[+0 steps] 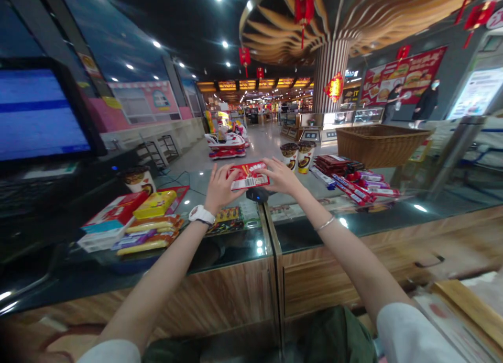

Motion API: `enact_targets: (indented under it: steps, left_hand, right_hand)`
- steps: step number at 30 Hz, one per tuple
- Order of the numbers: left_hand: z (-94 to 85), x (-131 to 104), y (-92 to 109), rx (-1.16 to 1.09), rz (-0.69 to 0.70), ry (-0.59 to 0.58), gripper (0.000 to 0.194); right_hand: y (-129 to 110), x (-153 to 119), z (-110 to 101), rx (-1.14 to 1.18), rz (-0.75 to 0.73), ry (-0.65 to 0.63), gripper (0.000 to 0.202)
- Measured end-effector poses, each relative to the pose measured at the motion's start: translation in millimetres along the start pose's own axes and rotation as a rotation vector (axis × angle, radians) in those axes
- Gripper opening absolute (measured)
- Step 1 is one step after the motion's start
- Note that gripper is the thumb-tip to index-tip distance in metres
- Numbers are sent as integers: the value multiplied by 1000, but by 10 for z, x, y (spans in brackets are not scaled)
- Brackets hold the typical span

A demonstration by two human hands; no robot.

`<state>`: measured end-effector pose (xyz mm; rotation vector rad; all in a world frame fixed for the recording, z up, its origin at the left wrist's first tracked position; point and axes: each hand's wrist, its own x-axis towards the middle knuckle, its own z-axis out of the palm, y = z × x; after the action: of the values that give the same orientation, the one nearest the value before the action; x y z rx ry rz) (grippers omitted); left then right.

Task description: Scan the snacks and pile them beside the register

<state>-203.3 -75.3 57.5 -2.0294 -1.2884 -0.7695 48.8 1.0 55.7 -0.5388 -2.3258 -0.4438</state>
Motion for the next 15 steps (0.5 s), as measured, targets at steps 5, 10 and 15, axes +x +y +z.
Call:
enact_targets:
  steps: [5,10,15]
  left_hand:
    - [-18,-157,-202,4,43,-41,50]
    - [-42,-140,-145,-8,100,-67,41]
    - [-45,-145,-77,-18,85,-85,36]
  right_hand:
    - [-33,99,277,70,-31,45,52]
    - [-25,1,341,114,-63,97,51]
    - [-77,-34,335,186,-7,80,57]
